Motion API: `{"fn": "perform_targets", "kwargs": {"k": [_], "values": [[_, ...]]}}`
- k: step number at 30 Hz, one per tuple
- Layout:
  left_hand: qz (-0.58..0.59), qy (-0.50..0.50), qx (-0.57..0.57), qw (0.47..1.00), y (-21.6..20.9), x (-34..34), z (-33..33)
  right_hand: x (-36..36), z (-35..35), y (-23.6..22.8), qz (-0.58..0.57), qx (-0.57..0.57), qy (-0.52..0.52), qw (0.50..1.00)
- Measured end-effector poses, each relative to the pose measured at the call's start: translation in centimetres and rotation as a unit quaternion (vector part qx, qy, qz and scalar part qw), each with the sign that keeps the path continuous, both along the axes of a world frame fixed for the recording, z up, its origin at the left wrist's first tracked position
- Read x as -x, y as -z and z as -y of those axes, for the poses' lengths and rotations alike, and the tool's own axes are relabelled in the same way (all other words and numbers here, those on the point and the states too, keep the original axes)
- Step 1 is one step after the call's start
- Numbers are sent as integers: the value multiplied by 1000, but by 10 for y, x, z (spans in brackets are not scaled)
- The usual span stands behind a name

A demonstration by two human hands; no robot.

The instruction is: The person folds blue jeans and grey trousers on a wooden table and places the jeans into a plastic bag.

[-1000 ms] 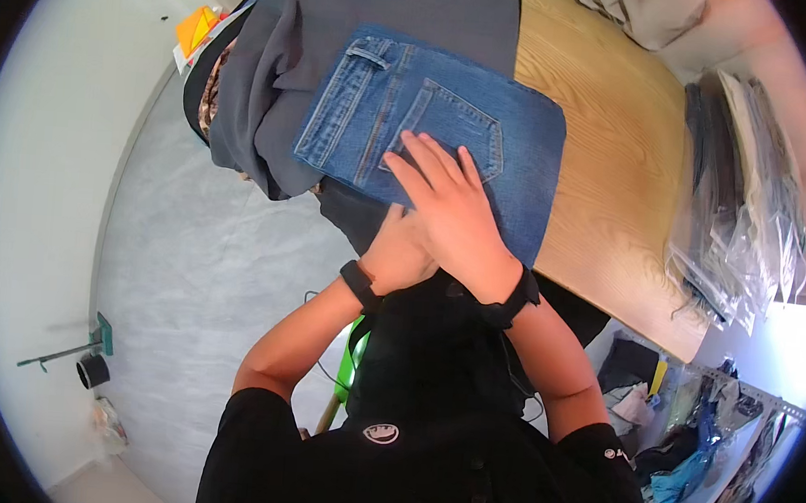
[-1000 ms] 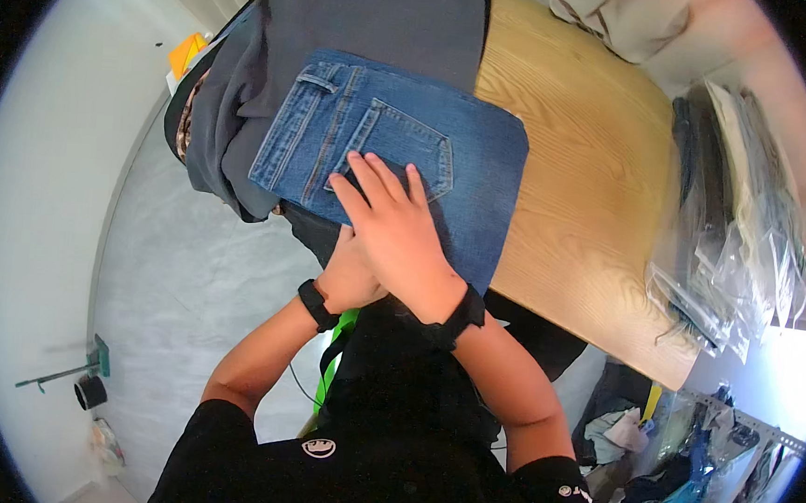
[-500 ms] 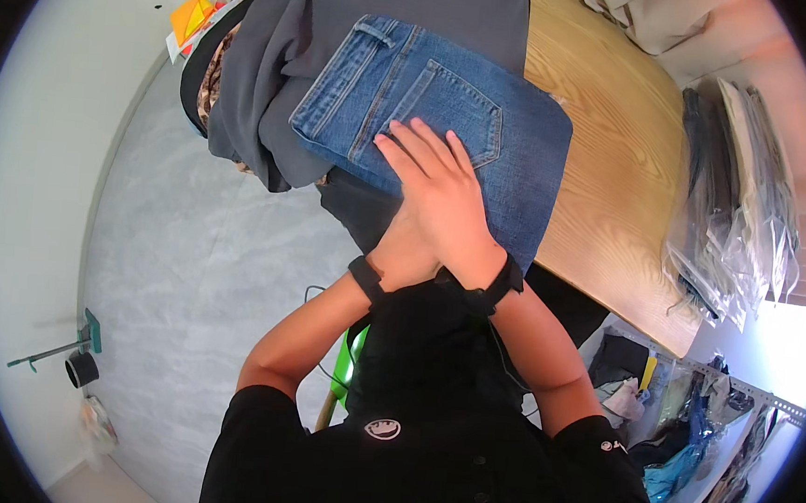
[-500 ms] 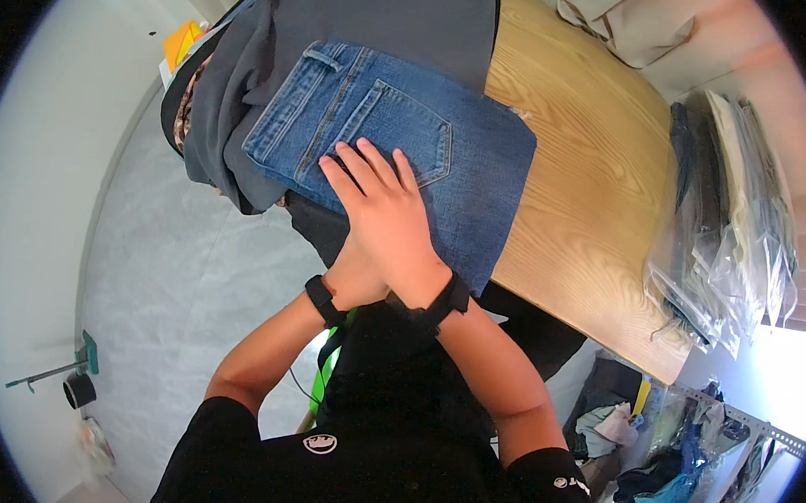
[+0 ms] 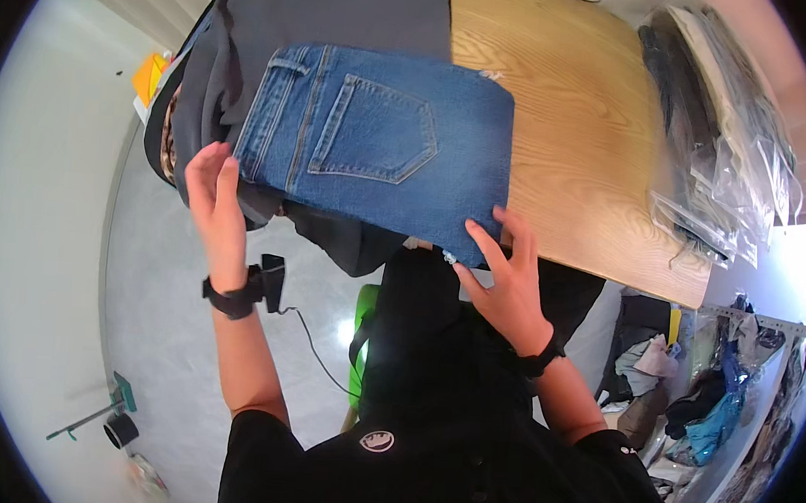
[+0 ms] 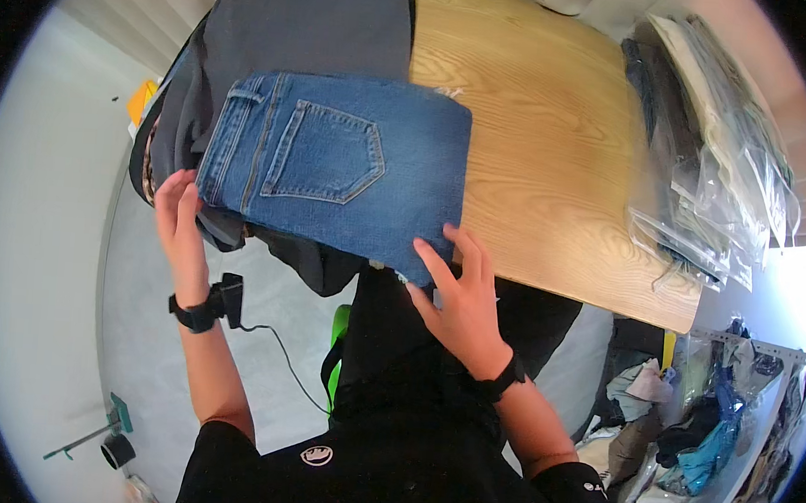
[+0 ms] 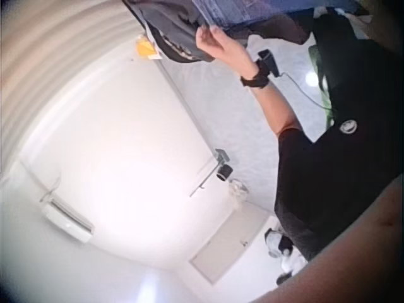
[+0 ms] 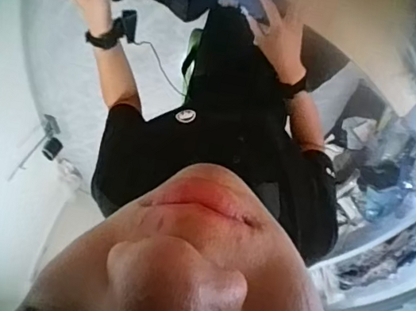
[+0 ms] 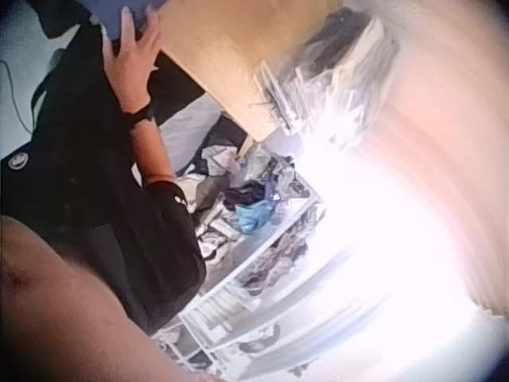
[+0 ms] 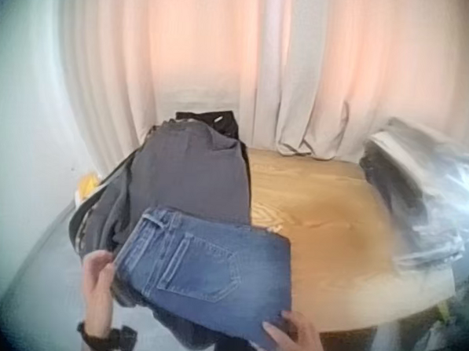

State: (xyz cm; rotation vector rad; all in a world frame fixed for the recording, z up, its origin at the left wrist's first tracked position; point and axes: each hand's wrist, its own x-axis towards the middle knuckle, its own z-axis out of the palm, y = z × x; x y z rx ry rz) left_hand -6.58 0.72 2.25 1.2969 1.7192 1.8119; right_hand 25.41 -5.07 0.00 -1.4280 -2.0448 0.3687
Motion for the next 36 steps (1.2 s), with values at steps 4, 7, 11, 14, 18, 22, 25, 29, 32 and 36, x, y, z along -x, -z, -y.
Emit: {"fn": "perform_targets", "kwargs": {"k": [4,7,11,14,18,22,25,29,32,36], "values": [[-70,100,222,967,-16,2,-16,-14,0,17,-49,7,-10,999],[-113,81,209,968,-13,-1,-21,-27,-7,7,-94,162,-13,982],[39,128,117,984,3,-43,-4,-45,-27,13,-227,138,155,951],[129,367,233,891,7,-92,25,-62,-40,3,-190,-105,195,956],[56,382,159,909,8,-114,36,-67,-25,7,-246,-27,165,955],[-96,277,96,951,9,-130,23,-65,-3,0,-226,26,88,970],[-159,268,124,942,9,-143,21,-69,0,-3,-221,63,43,972],[-220,242,116,938,11,-145,17,-68,-1,-13,-155,58,3,986],[-157,251,154,943,6,-150,15,-64,-2,-8,-111,58,3,992],[-151,287,115,939,15,-168,2,-67,-6,3,-111,31,51,992]]}}
